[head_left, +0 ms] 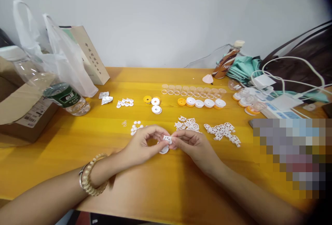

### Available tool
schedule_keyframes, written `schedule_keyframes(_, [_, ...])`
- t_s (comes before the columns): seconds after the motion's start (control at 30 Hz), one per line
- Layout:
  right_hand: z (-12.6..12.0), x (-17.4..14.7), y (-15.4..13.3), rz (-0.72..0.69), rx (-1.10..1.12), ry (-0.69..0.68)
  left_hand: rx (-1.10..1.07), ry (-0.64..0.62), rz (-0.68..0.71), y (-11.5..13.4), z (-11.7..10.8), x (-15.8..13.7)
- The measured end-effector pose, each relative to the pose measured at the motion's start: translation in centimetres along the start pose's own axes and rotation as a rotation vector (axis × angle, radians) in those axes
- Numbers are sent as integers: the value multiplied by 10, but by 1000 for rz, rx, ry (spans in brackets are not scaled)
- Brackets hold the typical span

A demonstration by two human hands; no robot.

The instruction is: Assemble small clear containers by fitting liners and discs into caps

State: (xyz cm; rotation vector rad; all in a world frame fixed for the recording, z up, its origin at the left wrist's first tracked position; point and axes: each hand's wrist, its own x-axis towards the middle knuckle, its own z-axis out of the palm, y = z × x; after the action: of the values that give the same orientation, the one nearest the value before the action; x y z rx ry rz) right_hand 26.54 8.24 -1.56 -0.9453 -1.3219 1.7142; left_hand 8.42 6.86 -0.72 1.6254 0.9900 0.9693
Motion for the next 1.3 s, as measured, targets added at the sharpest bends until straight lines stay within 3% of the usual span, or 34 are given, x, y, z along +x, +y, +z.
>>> schedule_keyframes(0.23, [0,0,2,-42,-57,4,107,28,38,0,0,0])
schedule_keyframes(0.47, [0,-1,-2,-15,25,-48,347,-19,390,-7,-13,-1])
schedule_keyframes(0.7, [1,-1,-3,-16,75,-14,384,-39,460,-6,-11,-1])
schedule_keyframes(0.8, [-3,2,-2,-75,52,61,380,11,444,-4,-11,0])
schedule_keyframes(0.93, [-13,5,-5,-192,75,300,400,66,361,-2,-12,14])
schedule_keyframes(1.03, [-20,8,-8,-283,124,423,549,-63,316,0,-11,36])
schedule_keyframes(1.13, [-24,11,-9,-327,142,499,761,-231,379,1,-8,63])
schedule_keyframes(1.3, [-23,11,-8,-324,111,515,862,-359,400,0,1,100])
